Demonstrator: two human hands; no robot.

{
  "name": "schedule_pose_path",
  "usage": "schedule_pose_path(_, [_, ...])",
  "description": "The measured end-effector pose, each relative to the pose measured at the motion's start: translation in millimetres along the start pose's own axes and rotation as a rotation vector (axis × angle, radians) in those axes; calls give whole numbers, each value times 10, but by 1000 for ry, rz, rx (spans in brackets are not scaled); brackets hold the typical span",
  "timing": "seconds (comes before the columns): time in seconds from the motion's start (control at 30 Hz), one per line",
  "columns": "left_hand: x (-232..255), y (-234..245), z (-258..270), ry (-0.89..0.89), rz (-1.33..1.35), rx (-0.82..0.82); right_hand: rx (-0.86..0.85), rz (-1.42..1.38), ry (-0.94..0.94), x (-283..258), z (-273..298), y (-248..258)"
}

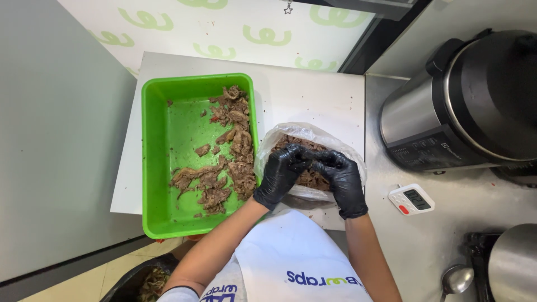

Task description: Shredding pieces of cooked meat by hand from a bag into a tray while removing fat.

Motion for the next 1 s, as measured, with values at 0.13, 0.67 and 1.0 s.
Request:
schedule_pose_path(0.13, [-70, -33, 75, 83, 29, 23, 12, 44, 29, 189, -44, 27])
schedule_pose_path(0.67, [-500, -140, 36, 245, 339, -73, 58, -35, 83, 236, -33, 15])
schedule_pose_path(1.0, [-152, -6, -106, -152, -326, -159, 156, -58, -16, 60, 200, 205])
Point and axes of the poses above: each hand's wrist, its own z-axis away from the middle knuckle, its own y-axis out of the back of the hand, x = y × z, the point moved 9 cm from there along -z, towards the middle knuckle, and after that the axes turned 13 degrees about x, right-handed, at the moved point
